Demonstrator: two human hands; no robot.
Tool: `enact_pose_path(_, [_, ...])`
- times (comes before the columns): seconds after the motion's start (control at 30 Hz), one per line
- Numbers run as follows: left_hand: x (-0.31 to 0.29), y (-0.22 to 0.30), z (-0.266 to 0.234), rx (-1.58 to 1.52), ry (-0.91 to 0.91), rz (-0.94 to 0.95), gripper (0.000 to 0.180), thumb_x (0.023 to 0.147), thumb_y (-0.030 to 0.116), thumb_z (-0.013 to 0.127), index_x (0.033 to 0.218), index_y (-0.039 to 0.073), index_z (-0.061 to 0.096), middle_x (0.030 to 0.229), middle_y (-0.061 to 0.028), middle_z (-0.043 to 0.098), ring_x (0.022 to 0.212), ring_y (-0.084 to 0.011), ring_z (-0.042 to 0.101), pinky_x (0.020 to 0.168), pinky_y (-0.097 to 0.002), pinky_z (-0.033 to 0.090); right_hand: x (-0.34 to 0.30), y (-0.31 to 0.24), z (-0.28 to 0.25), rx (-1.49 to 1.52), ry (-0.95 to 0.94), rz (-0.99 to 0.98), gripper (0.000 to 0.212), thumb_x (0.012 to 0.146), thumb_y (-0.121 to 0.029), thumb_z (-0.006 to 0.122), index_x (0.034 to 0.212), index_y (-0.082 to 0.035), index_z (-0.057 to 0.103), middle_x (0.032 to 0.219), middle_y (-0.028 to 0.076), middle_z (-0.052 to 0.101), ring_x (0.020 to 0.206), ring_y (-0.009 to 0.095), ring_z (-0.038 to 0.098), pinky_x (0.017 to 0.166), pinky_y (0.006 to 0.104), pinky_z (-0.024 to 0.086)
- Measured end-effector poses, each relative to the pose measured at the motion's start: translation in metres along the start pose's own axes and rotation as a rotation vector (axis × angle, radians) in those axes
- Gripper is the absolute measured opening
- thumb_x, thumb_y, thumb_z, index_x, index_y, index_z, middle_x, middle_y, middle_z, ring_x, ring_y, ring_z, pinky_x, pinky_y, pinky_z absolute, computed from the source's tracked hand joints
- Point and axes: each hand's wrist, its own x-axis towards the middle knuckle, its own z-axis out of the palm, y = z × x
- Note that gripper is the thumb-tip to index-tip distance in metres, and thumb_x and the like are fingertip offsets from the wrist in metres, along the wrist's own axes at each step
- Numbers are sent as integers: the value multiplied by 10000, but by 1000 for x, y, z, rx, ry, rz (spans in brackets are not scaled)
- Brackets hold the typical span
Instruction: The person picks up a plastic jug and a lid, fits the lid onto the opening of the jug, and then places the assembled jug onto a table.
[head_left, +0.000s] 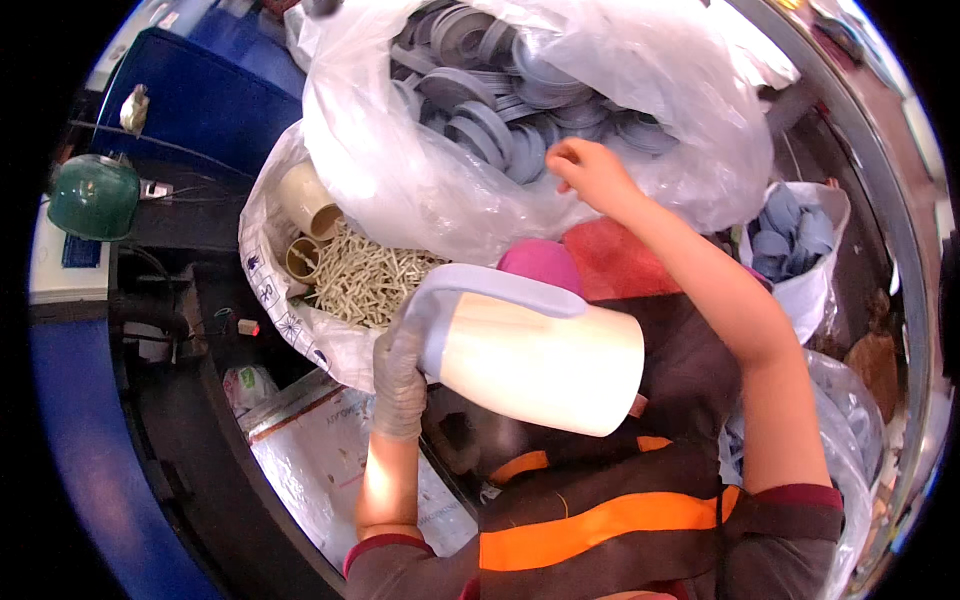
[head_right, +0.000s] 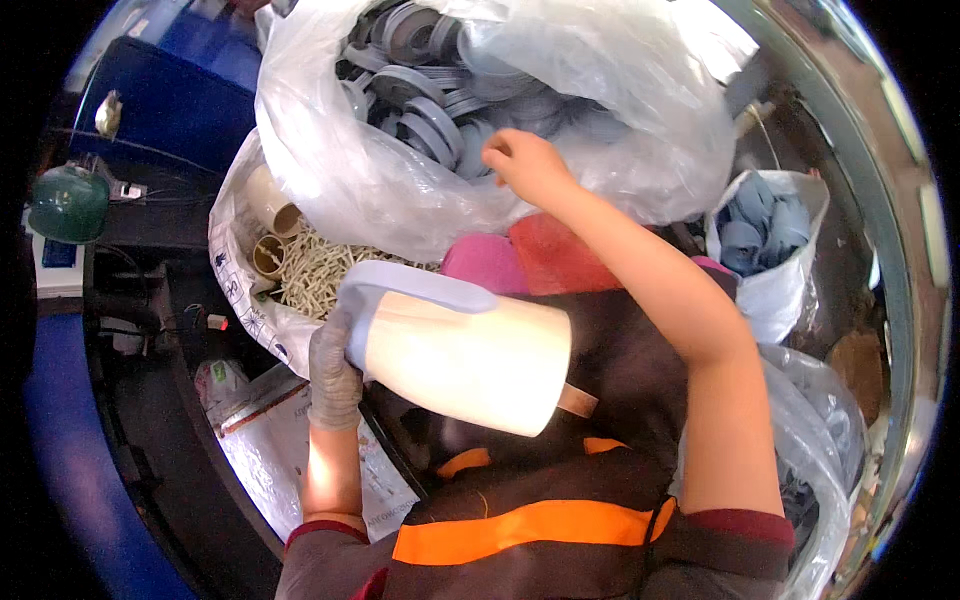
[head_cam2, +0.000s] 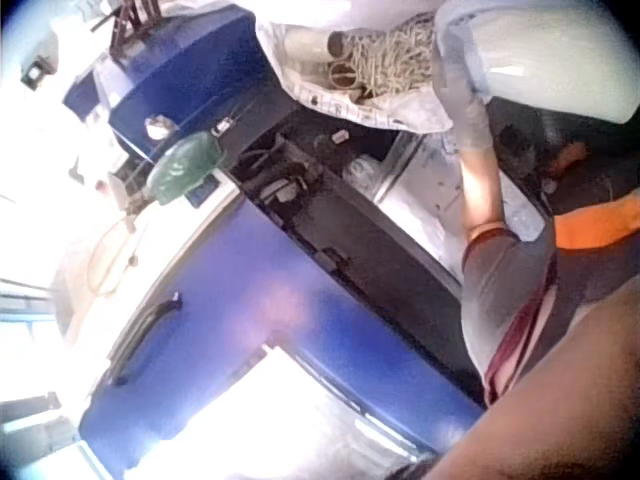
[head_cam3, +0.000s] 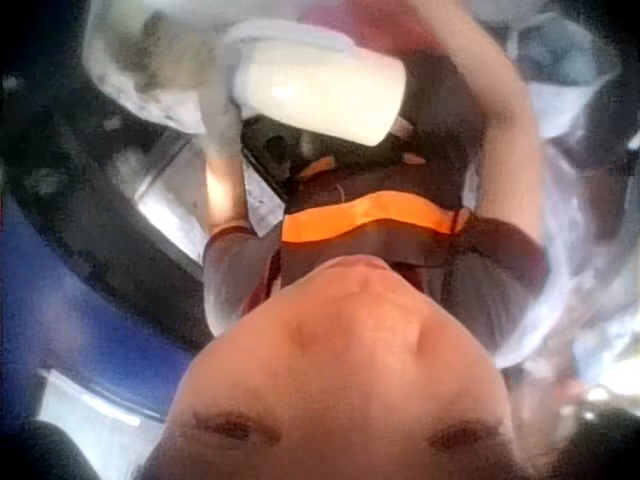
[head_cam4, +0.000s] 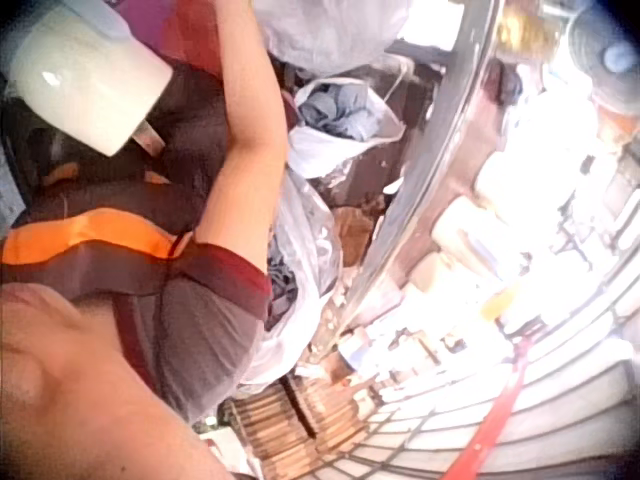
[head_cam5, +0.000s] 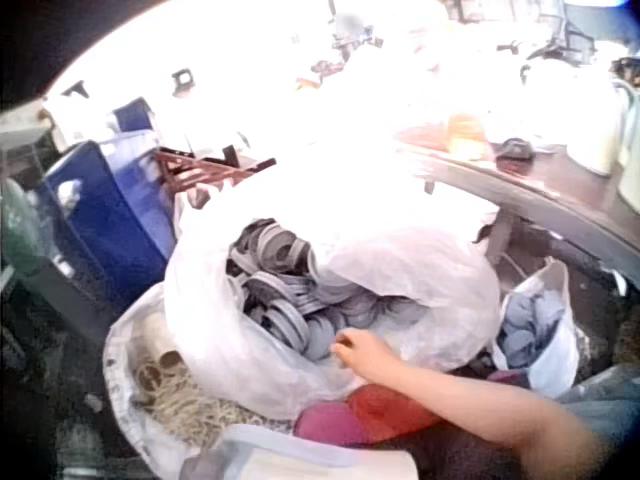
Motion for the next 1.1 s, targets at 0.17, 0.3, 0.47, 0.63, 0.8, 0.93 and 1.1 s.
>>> enact_pose_path(0.17, [10,-27,-41,-251,190,26,527,902,421,553,1198,-15,538,1139,-108,601,1071,-207,551,975,-345,398,91,22,73,-181,161,-28,601,753,-335,680,1223,1,516,1150,209,607,1034,344,602,892,397,462])
enact_pose_path(0.3, [13,-29,-48,-292,298,37,528,913,431,529,1208,-6,528,1148,-116,593,1074,-224,551,986,-360,390,68,10,67,-303,263,-5,603,794,-410,622,1249,-29,514,1123,214,622,1043,359,600,900,420,456])
enact_pose_path(0.47, [29,-38,-45,-488,242,-17,522,927,432,508,1225,3,517,1165,-124,590,1087,-237,551,992,-383,397,-7,38,-76,-349,192,85,498,861,-408,578,1222,-65,558,1126,186,624,987,335,621,829,416,483])
enact_pose_path(0.63, [41,-54,-37,-570,144,14,460,936,405,516,1184,18,532,1134,-102,602,1063,-207,568,957,-361,442,-61,53,-64,-1035,425,-290,489,773,-247,693,1216,-98,549,1259,180,511,1112,361,535,896,463,451])
enact_pose_path(0.8, [33,-55,-31,-572,189,18,437,923,382,549,1169,22,537,1099,-101,609,1033,-204,581,933,-362,458,-80,76,-45,-1048,326,-465,529,747,-319,713,1199,-91,557,1190,145,548,1148,318,501,876,456,430])
enact_pose_path(0.93, [21,-57,-30,-570,171,-6,437,914,381,563,1178,33,536,1103,-93,611,1035,-199,580,923,-358,464,-60,41,-40,-1071,197,-74,544,738,-411,700,1142,-61,599,1100,129,609,1061,301,565,829,431,434])
enact_pose_path(1.1, [18,-65,-31,-609,207,-39,440,912,412,555,1172,58,539,1086,-72,622,1003,-199,597,901,-366,477,-33,53,-38,-1085,231,-35,592,724,-459,673,1126,-29,610,1006,148,645,962,303,616,803,422,463])
